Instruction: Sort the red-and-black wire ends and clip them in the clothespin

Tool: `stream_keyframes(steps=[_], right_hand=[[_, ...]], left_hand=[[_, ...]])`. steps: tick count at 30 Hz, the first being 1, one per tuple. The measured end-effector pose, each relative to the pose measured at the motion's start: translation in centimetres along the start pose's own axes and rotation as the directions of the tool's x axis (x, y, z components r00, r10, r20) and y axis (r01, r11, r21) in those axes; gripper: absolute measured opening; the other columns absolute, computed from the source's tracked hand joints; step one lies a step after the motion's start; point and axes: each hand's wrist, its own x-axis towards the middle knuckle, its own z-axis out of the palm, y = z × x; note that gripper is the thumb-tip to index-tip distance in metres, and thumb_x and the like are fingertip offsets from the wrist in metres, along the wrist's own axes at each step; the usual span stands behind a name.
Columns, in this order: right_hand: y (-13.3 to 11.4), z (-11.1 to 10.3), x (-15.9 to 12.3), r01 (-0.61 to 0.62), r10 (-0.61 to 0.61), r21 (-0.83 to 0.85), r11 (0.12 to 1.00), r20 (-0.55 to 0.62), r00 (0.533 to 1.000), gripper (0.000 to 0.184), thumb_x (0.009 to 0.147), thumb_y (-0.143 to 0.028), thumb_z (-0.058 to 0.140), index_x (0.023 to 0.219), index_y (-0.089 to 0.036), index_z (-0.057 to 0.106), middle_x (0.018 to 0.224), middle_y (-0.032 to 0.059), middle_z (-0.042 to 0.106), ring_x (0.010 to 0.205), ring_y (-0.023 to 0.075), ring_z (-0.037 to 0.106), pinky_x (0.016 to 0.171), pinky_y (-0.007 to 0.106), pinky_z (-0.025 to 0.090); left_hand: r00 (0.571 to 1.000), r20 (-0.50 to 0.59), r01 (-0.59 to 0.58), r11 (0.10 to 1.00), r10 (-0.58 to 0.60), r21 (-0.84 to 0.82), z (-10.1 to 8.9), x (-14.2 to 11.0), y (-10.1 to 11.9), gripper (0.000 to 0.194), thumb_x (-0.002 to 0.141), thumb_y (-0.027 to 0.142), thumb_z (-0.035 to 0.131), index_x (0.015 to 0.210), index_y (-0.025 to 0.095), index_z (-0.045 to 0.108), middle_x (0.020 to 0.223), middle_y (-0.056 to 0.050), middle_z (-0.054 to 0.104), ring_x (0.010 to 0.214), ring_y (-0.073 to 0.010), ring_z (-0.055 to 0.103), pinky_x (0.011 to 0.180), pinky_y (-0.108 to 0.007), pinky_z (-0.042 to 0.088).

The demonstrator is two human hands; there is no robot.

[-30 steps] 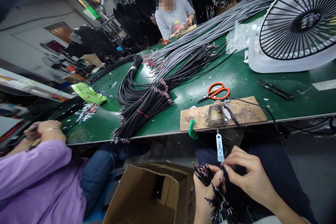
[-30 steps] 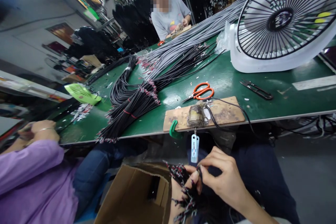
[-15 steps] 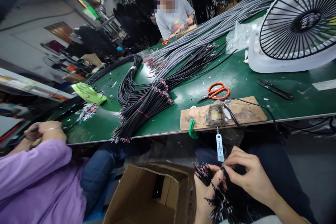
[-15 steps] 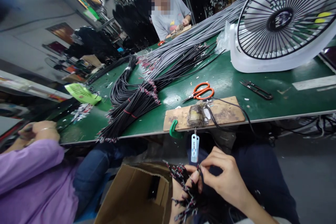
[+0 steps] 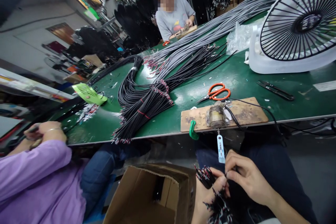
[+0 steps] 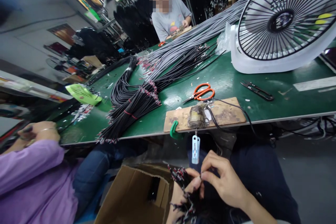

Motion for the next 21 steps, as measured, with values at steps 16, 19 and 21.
stream_keyframes(steps=[16, 19, 21], right_hand=[[-2.6, 0.0, 6.1, -0.323, 0.326, 0.353, 0.878, 0.053, 0.944, 0.052, 0.077, -0.065, 0.071, 0.071, -0.013, 0.071, 0.065, 0.0010, 0.058, 0.061, 0.0132, 0.046, 0.060, 0.026, 0.035], [-2.5, 0.4, 5.9, -0.331, 0.337, 0.461, 0.824, 0.071, 0.939, 0.050, 0.079, -0.063, 0.071, 0.072, -0.013, 0.072, 0.066, 0.0013, 0.059, 0.063, 0.0134, 0.050, 0.059, 0.025, 0.038], [-2.3, 0.6, 5.7, -0.331, 0.339, 0.531, 0.780, 0.085, 0.937, 0.047, 0.078, -0.060, 0.073, 0.074, -0.013, 0.073, 0.068, 0.0019, 0.061, 0.064, 0.0129, 0.051, 0.059, 0.024, 0.039]], left_hand=[[0.898, 0.183, -0.439, 0.809, 0.399, 0.391, -1.9, 0.8, 3.8, 0.005, 0.072, 0.014, 0.080, 0.070, 0.019, 0.079, 0.066, -0.004, 0.072, 0.062, -0.0171, 0.065, 0.062, -0.025, 0.049], [0.908, 0.066, -0.412, 0.858, 0.413, 0.306, -1.3, 1.4, 3.1, 0.006, 0.071, 0.019, 0.082, 0.066, 0.018, 0.078, 0.063, -0.003, 0.069, 0.059, -0.0169, 0.063, 0.059, -0.026, 0.049], [0.918, 0.036, -0.389, 0.884, 0.394, 0.258, -1.0, 1.8, 2.3, 0.013, 0.070, 0.027, 0.084, 0.066, 0.017, 0.078, 0.063, -0.004, 0.068, 0.060, -0.0174, 0.063, 0.059, -0.027, 0.049]])
